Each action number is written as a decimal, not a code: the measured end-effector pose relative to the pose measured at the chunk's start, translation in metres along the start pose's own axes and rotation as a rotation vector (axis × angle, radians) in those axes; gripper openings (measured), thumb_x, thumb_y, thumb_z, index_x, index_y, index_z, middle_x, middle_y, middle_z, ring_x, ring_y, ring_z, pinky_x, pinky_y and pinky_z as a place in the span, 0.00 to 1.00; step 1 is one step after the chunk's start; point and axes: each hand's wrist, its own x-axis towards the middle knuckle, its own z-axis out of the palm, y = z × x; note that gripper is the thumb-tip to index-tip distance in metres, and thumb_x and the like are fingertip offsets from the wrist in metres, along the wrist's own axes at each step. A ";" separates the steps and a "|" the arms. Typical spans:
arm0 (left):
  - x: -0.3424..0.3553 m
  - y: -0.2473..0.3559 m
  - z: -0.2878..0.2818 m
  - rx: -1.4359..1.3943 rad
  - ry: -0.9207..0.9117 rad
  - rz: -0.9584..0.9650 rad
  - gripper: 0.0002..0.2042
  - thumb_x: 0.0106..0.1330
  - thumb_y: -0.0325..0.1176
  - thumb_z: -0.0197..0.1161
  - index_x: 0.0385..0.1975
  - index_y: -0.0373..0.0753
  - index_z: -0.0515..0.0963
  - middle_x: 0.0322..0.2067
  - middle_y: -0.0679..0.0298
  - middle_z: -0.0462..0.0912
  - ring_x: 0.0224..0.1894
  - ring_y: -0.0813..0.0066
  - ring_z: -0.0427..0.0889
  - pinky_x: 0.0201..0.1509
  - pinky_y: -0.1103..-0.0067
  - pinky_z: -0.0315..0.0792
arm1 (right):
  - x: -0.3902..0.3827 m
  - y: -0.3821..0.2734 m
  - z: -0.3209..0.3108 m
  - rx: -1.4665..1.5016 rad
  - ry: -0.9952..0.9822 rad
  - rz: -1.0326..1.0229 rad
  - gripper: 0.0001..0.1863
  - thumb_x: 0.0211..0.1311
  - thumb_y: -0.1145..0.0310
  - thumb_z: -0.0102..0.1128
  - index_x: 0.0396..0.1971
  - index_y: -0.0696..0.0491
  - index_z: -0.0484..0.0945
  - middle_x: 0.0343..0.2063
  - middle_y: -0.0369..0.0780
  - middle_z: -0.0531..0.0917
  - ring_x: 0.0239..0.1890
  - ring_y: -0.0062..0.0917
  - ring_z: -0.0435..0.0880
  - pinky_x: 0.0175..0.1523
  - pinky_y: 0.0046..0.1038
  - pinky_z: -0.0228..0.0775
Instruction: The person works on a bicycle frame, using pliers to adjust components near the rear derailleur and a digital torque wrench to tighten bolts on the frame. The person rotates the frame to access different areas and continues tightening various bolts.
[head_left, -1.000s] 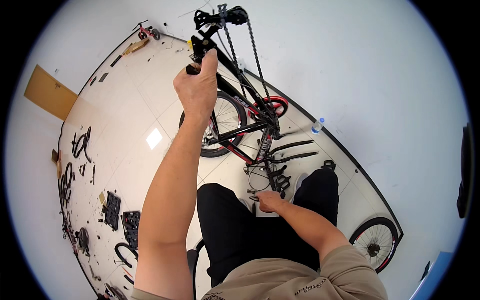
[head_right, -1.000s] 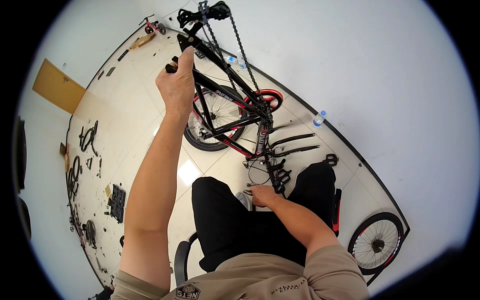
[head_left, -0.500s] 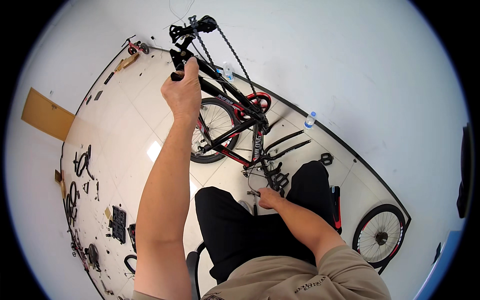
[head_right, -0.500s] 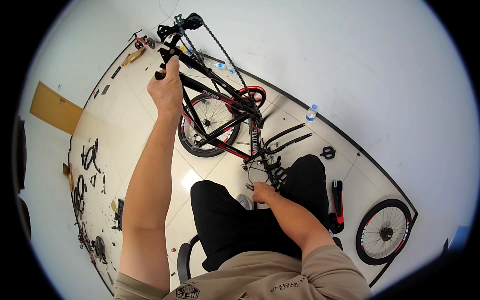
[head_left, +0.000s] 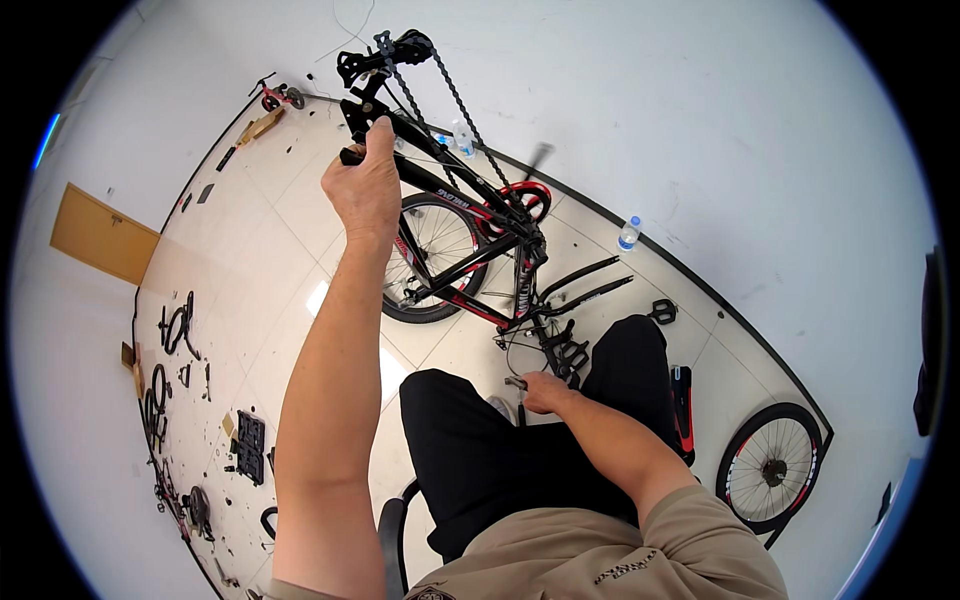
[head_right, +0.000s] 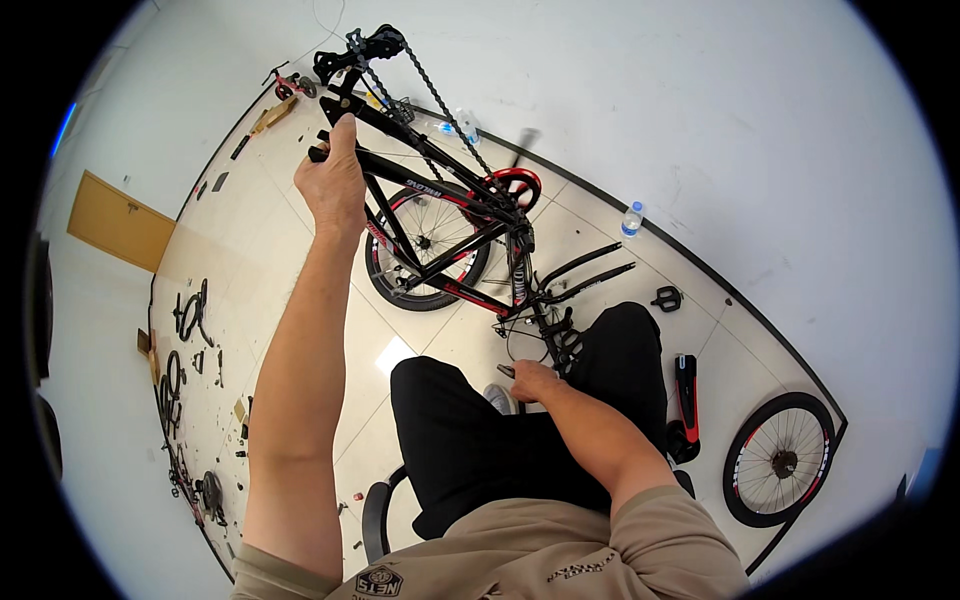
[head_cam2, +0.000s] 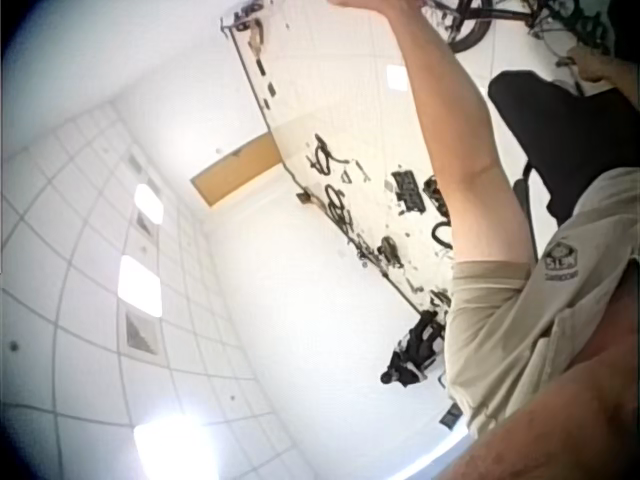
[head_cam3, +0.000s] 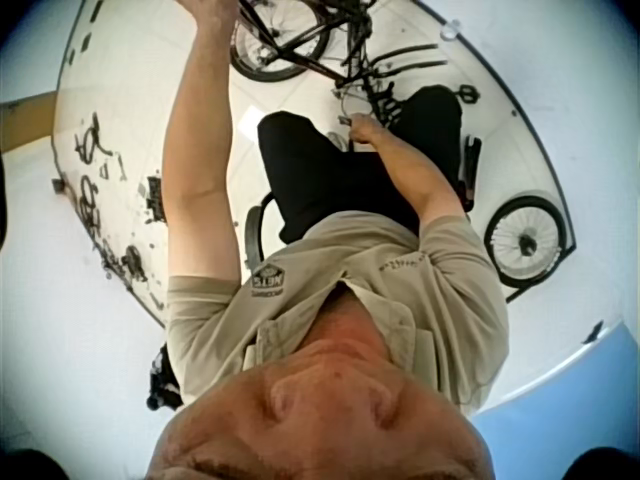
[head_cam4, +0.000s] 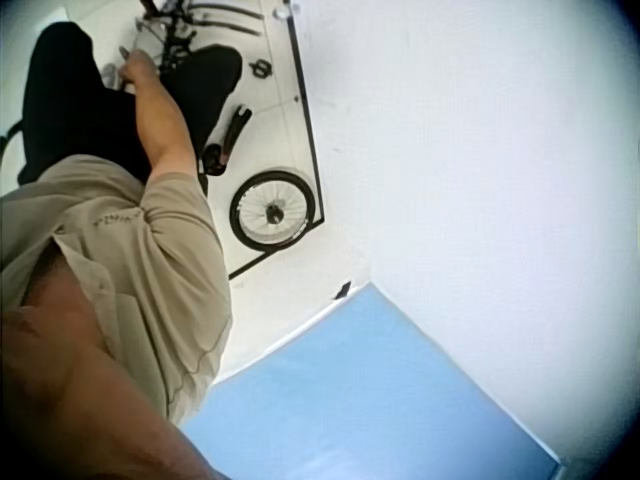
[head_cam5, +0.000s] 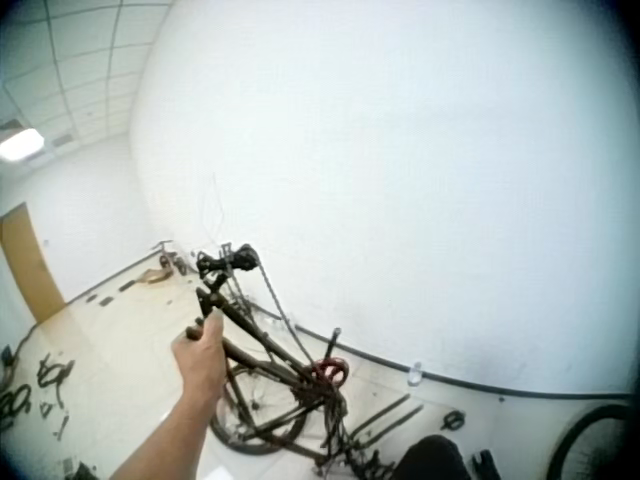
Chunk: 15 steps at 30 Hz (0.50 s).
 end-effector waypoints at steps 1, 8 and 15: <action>-0.001 0.001 0.000 -0.013 -0.005 -0.007 0.24 0.57 0.44 0.70 0.09 0.38 0.67 0.15 0.70 0.69 0.22 0.81 0.64 0.29 0.79 0.62 | 0.000 0.001 0.000 0.000 0.010 -0.007 0.18 0.52 0.72 0.53 0.44 0.54 0.81 0.47 0.50 0.83 0.53 0.44 0.81 0.55 0.40 0.75; -0.002 -0.001 -0.005 -0.071 -0.049 -0.060 0.21 0.57 0.42 0.70 0.10 0.38 0.68 0.15 0.72 0.68 0.20 0.81 0.62 0.26 0.79 0.59 | -0.006 0.000 -0.007 0.024 0.004 0.010 0.19 0.51 0.73 0.53 0.44 0.54 0.81 0.46 0.50 0.83 0.52 0.45 0.81 0.55 0.41 0.75; 0.006 -0.006 -0.021 -0.113 -0.060 -0.107 0.22 0.58 0.41 0.71 0.11 0.41 0.66 0.15 0.75 0.66 0.20 0.84 0.60 0.25 0.80 0.56 | -0.011 0.000 -0.009 0.032 0.060 0.006 0.19 0.49 0.75 0.51 0.44 0.56 0.81 0.44 0.51 0.83 0.50 0.47 0.81 0.53 0.41 0.74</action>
